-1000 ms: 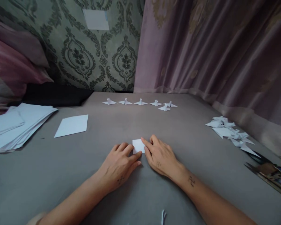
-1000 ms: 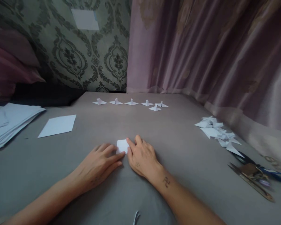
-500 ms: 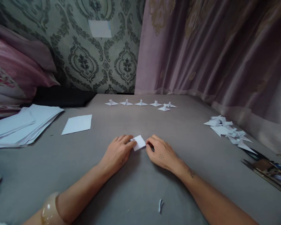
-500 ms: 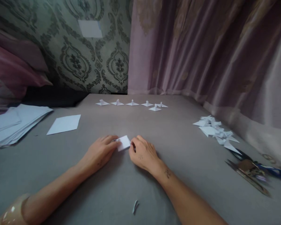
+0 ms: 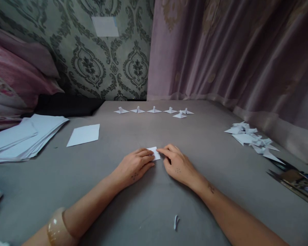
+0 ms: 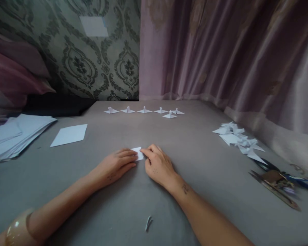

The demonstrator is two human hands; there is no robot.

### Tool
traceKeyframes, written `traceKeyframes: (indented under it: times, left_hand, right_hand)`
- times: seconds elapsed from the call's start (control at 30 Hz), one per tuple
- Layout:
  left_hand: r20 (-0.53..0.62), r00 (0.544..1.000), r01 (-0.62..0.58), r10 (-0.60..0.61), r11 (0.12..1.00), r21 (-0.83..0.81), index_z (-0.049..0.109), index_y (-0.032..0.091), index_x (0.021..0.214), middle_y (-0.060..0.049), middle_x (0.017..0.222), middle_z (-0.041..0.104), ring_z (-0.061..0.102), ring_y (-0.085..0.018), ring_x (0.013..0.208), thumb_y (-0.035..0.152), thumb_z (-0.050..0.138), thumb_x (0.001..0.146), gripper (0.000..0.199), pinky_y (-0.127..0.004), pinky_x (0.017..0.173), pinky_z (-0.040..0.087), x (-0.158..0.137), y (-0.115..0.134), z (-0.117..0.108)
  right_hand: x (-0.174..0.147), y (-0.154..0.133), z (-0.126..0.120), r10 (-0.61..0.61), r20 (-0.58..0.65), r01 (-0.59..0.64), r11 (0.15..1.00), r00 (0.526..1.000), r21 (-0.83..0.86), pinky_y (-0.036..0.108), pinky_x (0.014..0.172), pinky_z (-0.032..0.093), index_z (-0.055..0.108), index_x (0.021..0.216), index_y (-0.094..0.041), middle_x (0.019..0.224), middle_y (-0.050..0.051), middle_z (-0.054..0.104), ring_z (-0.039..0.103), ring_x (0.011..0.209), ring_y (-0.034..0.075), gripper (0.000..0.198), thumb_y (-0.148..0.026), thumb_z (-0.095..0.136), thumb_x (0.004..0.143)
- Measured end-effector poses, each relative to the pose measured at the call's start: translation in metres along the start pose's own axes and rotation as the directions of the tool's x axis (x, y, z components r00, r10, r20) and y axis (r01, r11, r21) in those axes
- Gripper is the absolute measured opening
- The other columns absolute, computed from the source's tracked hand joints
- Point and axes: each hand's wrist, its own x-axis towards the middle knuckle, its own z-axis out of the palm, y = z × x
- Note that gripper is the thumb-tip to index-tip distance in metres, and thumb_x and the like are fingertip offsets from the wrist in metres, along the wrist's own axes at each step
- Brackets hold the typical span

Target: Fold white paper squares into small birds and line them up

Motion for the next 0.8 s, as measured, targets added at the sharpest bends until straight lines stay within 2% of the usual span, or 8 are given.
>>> traceKeyframes:
  times: [0.17, 0.3, 0.4, 0.5, 0.57, 0.6, 0.67, 0.8]
  left_hand:
    - [0.037, 0.999, 0.002, -0.005, 0.997, 0.082, 0.066, 0.017, 0.101, -0.007, 0.107, 0.068, 0.059, -0.02, 0.102, 0.028, 0.036, 0.098, 0.032, -0.033, 0.089, 0.049, 0.006, 0.002, -0.004]
    - [0.068, 0.997, -0.051, 0.034, 0.966, 0.253, 0.066, 0.014, 0.087, -0.009, 0.088, 0.068, 0.061, -0.022, 0.086, 0.02, 0.037, 0.095, 0.03, -0.032, 0.074, 0.051, 0.014, 0.011, -0.004]
    - [0.018, 0.998, -0.066, 0.064, 0.953, 0.295, 0.064, 0.013, 0.083, -0.009, 0.08, 0.068, 0.062, -0.021, 0.08, 0.017, 0.039, 0.092, 0.028, -0.033, 0.072, 0.05, 0.016, 0.012, -0.002]
    - [-0.161, 0.987, 0.018, 0.006, 0.989, 0.145, 0.065, 0.016, 0.086, -0.007, 0.083, 0.069, 0.063, -0.019, 0.08, 0.017, 0.044, 0.089, 0.022, -0.033, 0.078, 0.048, 0.016, 0.012, -0.006]
    - [-0.261, 0.949, 0.16, -0.175, 0.984, -0.078, 0.066, 0.018, 0.086, -0.004, 0.082, 0.07, 0.063, -0.017, 0.078, 0.017, 0.048, 0.084, 0.017, -0.03, 0.077, 0.047, 0.015, 0.016, -0.012]
    - [-0.263, 0.917, 0.247, -0.299, 0.945, -0.214, 0.066, 0.018, 0.083, -0.002, 0.077, 0.069, 0.062, -0.015, 0.073, 0.017, 0.05, 0.082, 0.016, -0.028, 0.073, 0.047, 0.014, 0.019, -0.016]
    - [-0.153, 0.855, 0.36, -0.495, 0.779, -0.513, 0.067, 0.017, 0.08, -0.002, 0.073, 0.068, 0.061, -0.014, 0.069, 0.024, 0.052, 0.083, 0.016, -0.025, 0.066, 0.046, 0.013, 0.026, -0.024]
    - [0.101, 0.768, 0.409, -0.633, 0.363, -0.837, 0.068, 0.013, 0.076, -0.002, 0.066, 0.065, 0.057, -0.012, 0.061, 0.032, 0.06, 0.08, 0.021, -0.023, 0.06, 0.044, 0.01, 0.036, -0.03]
  right_hand:
    - [0.003, 0.001, 0.001, -0.008, 0.001, 0.008, 0.999, 1.0, -0.049, 0.029, 0.081, 0.045, 0.062, 0.114, -0.023, 0.102, 0.006, 0.057, 0.055, 0.096, 0.018, 0.043, -0.005, 0.042, 0.08]
    - [0.004, 0.006, 0.005, 0.018, -0.039, -0.016, 0.999, 0.999, 0.043, 0.029, 0.083, 0.046, 0.061, 0.114, -0.02, 0.102, 0.007, 0.059, 0.056, 0.094, 0.017, 0.041, -0.006, 0.042, 0.081]
    - [0.003, 0.008, 0.007, -0.011, -0.102, 0.024, 0.99, 0.995, 0.135, 0.029, 0.086, 0.046, 0.062, 0.112, -0.02, 0.105, 0.006, 0.059, 0.055, 0.098, 0.017, 0.042, -0.004, 0.045, 0.077]
    - [0.004, 0.005, 0.005, -0.075, -0.187, 0.118, 0.967, 0.979, 0.226, 0.031, 0.093, 0.043, 0.064, 0.109, -0.022, 0.107, 0.005, 0.06, 0.053, 0.104, 0.018, 0.04, -0.005, 0.051, 0.074]
    - [0.003, 0.001, 0.001, -0.064, -0.204, 0.126, 0.943, 0.977, 0.308, 0.031, 0.09, 0.044, 0.066, 0.101, -0.022, 0.102, 0.004, 0.063, 0.055, 0.099, 0.017, 0.029, -0.01, 0.055, 0.076]
    - [0.003, -0.002, -0.001, -0.028, -0.186, 0.095, 0.928, 0.982, 0.361, 0.03, 0.085, 0.045, 0.068, 0.096, -0.021, 0.097, 0.003, 0.065, 0.057, 0.093, 0.016, 0.022, -0.015, 0.057, 0.078]
    - [0.002, -0.007, -0.006, 0.064, -0.09, -0.011, 0.868, 0.994, 0.497, 0.029, 0.073, 0.046, 0.069, 0.089, -0.02, 0.084, 0.002, 0.067, 0.058, 0.077, 0.014, 0.014, -0.023, 0.057, 0.081]
    - [-0.002, -0.016, -0.016, 0.159, 0.126, -0.199, 0.638, 0.979, 0.744, 0.027, 0.068, 0.046, 0.068, 0.084, -0.018, 0.078, 0.001, 0.069, 0.059, 0.069, 0.013, 0.019, -0.036, 0.06, 0.081]
